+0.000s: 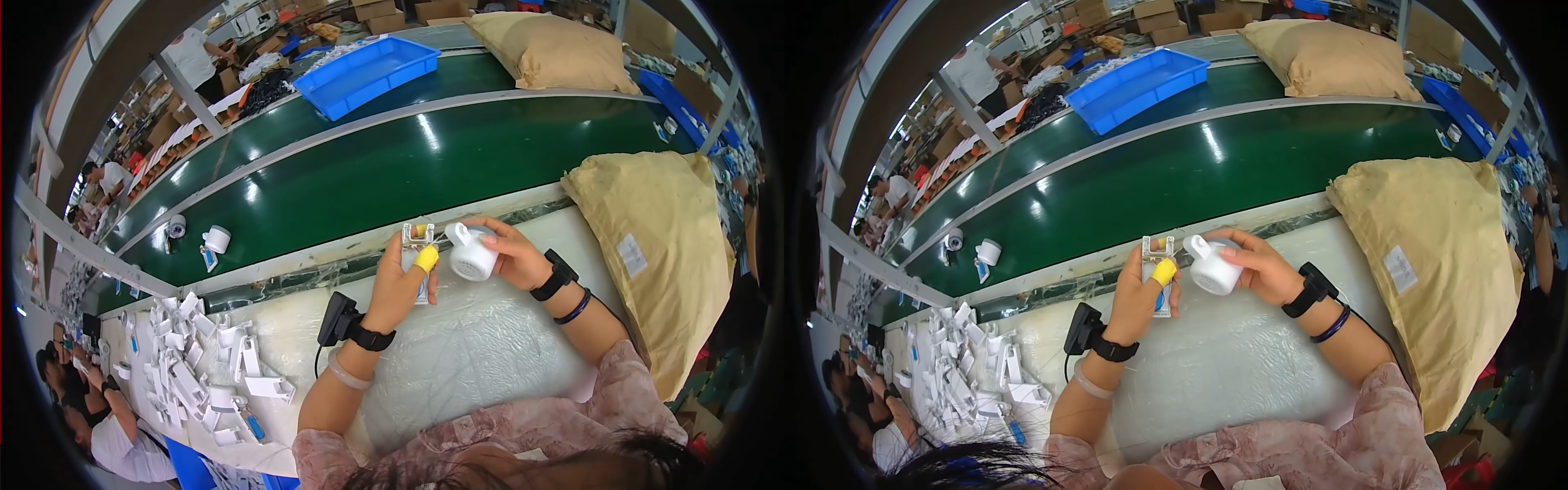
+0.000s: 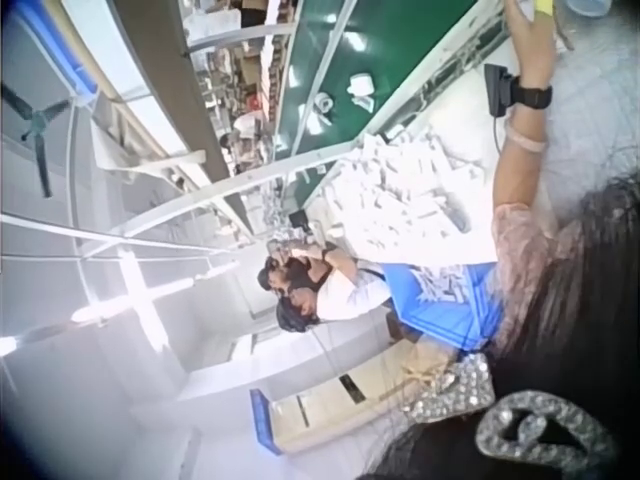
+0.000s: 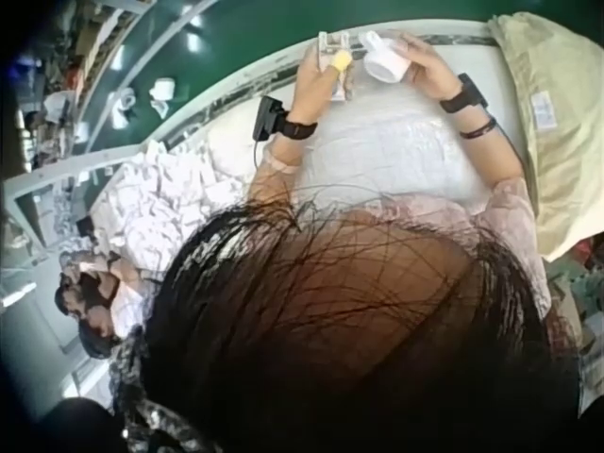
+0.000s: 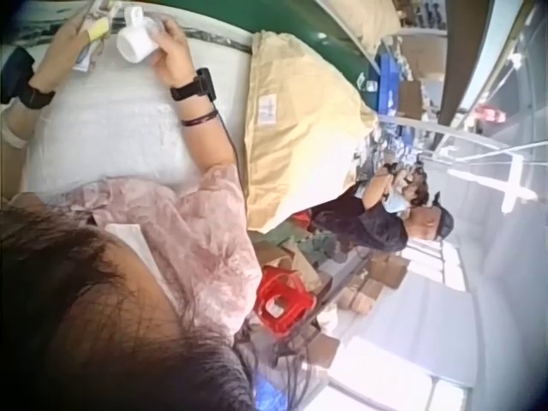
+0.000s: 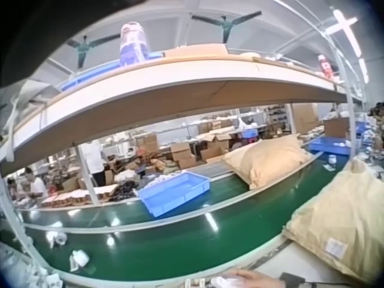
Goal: The person assembles handheld fans by picking up a white plastic housing and a motor, fitting the motor and a battery into the housing, and snapping a fan head and a back cover onto the assembly before placing the completed fan back onto the belt.
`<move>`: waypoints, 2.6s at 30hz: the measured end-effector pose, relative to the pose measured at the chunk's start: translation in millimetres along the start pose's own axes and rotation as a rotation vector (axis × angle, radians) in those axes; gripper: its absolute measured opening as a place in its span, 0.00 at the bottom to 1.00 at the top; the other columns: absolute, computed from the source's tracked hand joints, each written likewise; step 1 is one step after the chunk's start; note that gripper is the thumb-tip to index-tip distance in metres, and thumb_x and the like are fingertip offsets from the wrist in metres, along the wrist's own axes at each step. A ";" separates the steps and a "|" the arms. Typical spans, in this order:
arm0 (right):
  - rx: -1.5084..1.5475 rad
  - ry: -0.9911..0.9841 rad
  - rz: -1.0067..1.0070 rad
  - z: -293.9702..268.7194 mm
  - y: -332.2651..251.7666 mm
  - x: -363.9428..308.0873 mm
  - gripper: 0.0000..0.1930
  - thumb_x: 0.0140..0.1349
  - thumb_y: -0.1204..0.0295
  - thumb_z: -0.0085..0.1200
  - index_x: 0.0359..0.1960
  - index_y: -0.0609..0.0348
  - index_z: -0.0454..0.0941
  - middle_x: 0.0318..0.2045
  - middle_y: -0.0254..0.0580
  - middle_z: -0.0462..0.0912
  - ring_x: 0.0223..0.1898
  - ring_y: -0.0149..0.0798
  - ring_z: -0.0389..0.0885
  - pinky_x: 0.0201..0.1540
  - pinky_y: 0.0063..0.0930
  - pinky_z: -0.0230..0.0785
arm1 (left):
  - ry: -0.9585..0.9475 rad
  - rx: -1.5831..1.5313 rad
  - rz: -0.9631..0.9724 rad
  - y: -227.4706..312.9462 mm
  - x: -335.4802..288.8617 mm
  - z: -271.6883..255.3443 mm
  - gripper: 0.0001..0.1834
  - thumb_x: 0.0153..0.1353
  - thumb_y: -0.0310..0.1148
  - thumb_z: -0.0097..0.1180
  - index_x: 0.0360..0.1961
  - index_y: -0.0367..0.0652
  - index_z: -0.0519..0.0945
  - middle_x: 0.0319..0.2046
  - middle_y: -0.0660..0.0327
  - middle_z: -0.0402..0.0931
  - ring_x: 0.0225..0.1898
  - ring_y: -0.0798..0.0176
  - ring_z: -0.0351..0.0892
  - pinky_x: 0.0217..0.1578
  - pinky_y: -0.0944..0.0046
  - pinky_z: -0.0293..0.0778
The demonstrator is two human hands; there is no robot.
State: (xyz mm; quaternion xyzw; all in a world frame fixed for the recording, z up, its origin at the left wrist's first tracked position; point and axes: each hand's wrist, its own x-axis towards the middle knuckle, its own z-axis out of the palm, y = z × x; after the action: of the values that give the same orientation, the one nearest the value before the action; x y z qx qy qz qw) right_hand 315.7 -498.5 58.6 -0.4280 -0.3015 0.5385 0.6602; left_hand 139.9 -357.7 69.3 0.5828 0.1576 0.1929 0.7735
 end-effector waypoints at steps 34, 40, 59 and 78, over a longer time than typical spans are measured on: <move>0.032 -0.269 -0.039 -5.8 -24.8 -8.0 0.35 0.55 0.63 0.64 0.63 0.59 0.62 0.45 0.41 0.77 0.38 0.28 0.79 0.28 0.17 0.70 | -0.303 -0.044 -0.214 -7.5 -7.2 11.5 0.24 0.62 0.31 0.37 0.59 0.40 0.64 0.36 0.57 0.74 0.24 0.68 0.74 0.21 0.66 0.75; -0.174 0.015 -0.124 2.0 -23.5 -11.0 0.37 0.49 0.63 0.69 0.59 0.60 0.63 0.44 0.44 0.77 0.31 0.27 0.79 0.22 0.13 0.68 | -0.319 -0.100 -0.169 -16.0 -6.8 10.6 0.27 0.69 0.50 0.39 0.60 0.41 0.63 0.36 0.59 0.73 0.24 0.68 0.74 0.20 0.66 0.75; -0.589 0.408 -0.638 35.6 -14.2 -3.6 0.30 0.50 0.74 0.70 0.51 0.61 0.63 0.51 0.48 0.73 0.38 0.34 0.84 0.33 0.20 0.78 | -0.105 0.061 0.049 -26.1 -15.4 29.4 0.28 0.72 0.54 0.28 0.54 0.41 0.65 0.35 0.60 0.71 0.24 0.72 0.70 0.21 0.69 0.72; -0.867 0.427 -0.693 -8.9 1.3 11.0 0.17 0.67 0.61 0.53 0.51 0.57 0.72 0.40 0.36 0.79 0.31 0.24 0.77 0.30 0.19 0.71 | -0.276 -0.020 0.011 -24.8 -16.2 33.6 0.20 0.74 0.45 0.35 0.53 0.39 0.66 0.35 0.59 0.72 0.22 0.70 0.72 0.20 0.70 0.70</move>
State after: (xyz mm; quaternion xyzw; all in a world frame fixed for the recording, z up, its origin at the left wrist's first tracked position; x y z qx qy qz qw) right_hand 325.3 -489.9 52.7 -0.6339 -0.4769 0.0213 0.6086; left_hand 144.3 -399.9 54.8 0.5969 0.0448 0.1168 0.7925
